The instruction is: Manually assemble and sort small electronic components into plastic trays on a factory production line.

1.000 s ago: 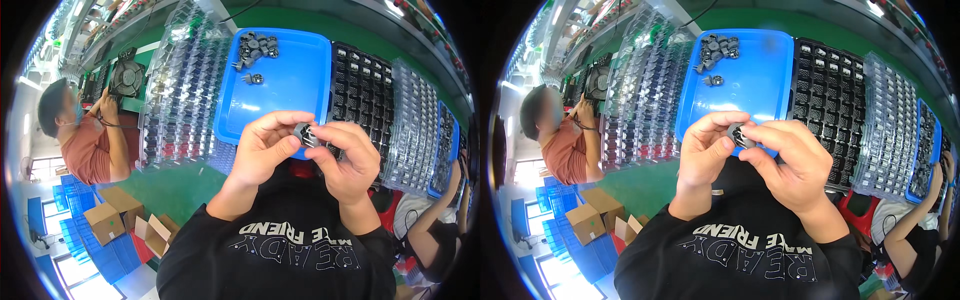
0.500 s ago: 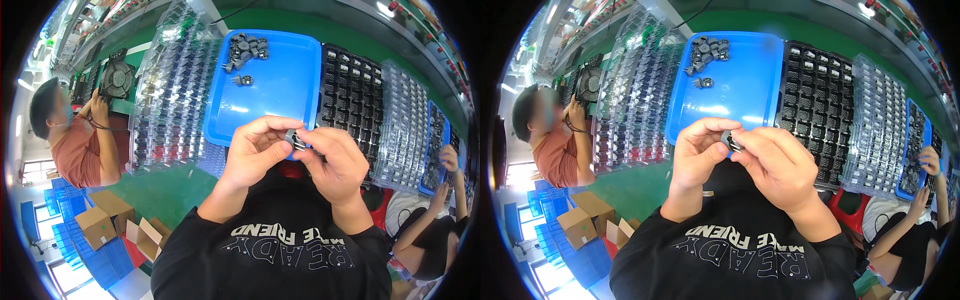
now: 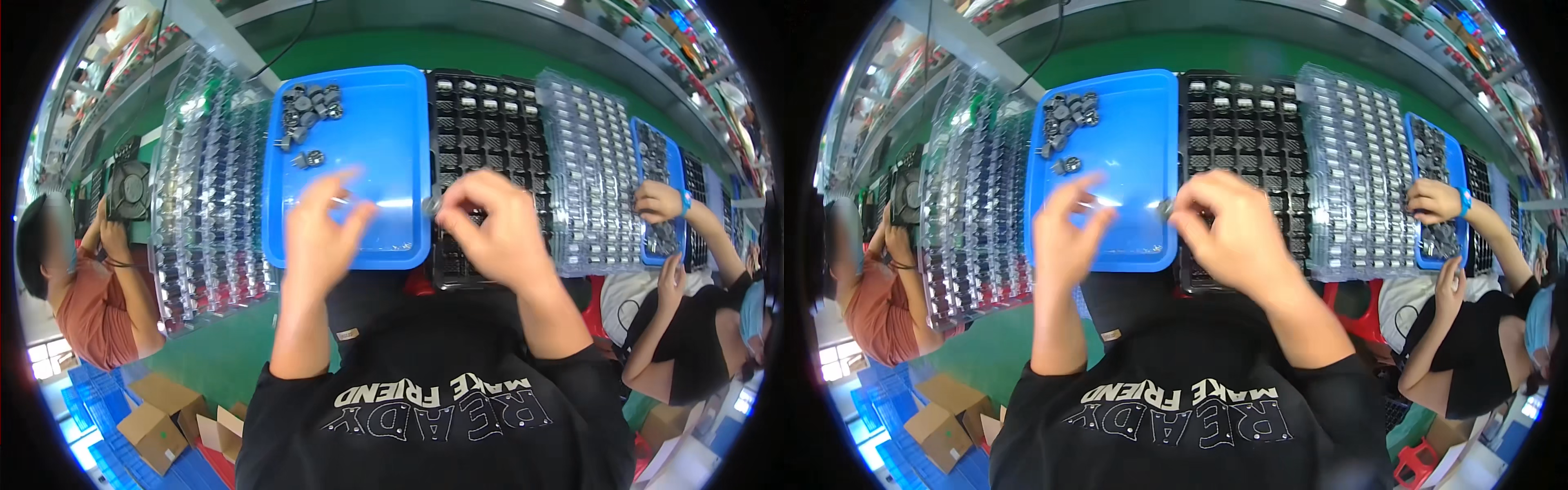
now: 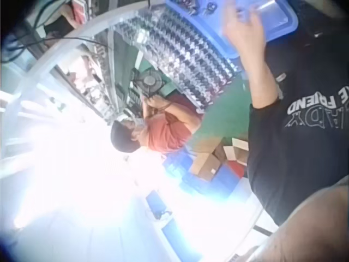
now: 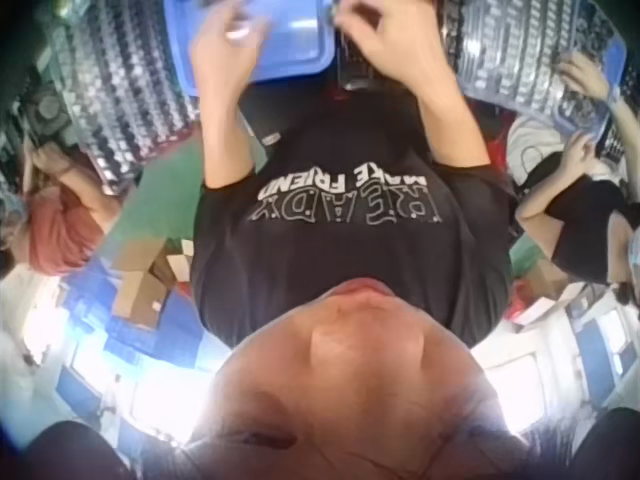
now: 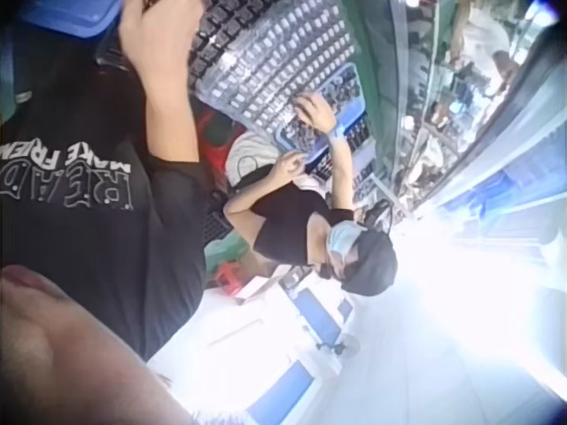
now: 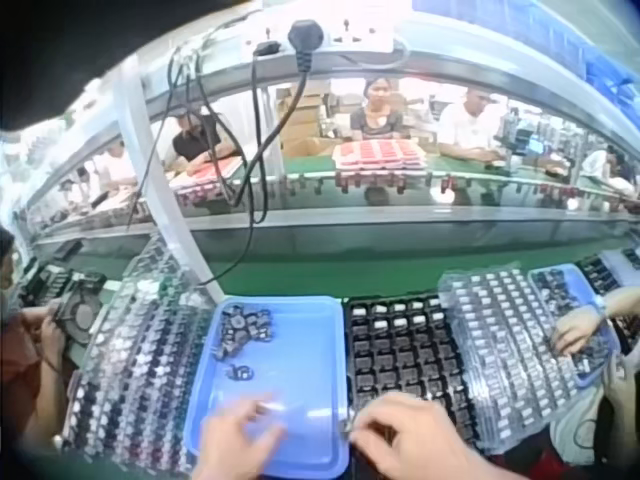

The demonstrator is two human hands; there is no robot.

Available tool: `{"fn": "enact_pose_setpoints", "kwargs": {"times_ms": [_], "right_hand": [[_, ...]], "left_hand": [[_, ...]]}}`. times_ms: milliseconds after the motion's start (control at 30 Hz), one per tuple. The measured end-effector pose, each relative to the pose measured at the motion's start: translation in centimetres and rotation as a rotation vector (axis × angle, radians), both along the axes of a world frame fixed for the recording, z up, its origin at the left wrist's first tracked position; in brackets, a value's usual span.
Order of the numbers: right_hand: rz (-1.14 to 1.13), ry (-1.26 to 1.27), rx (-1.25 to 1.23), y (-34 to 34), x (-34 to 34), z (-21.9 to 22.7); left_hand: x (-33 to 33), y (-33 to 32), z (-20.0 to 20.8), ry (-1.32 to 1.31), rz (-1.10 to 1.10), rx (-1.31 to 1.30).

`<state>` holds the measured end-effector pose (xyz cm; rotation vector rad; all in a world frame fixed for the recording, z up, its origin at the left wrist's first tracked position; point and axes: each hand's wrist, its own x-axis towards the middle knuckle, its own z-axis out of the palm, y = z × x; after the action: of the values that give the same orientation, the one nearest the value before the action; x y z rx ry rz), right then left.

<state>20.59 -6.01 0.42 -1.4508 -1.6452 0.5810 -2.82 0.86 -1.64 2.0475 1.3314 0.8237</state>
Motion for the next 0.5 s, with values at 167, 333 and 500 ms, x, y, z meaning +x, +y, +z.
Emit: {"fn": "enact_pose_setpoints", "kwargs": {"times_ms": [167,333,500], "right_hand": [[-0.341,-0.562,0.049,4.7,8.6,0.0],[-0.422,-0.727,-0.112,6.8,14.8,-2.6],[-0.293,-0.814,-0.075,8.2,15.0,-4.0]], "left_hand": [[-3.3,4.6,-2.5,0.6,0.342,0.213],[-1.1,5.5,-3.4,0.511,0.25,0.139],[-1.7,6.0,-2.5,0.457,0.275,0.081]]}}
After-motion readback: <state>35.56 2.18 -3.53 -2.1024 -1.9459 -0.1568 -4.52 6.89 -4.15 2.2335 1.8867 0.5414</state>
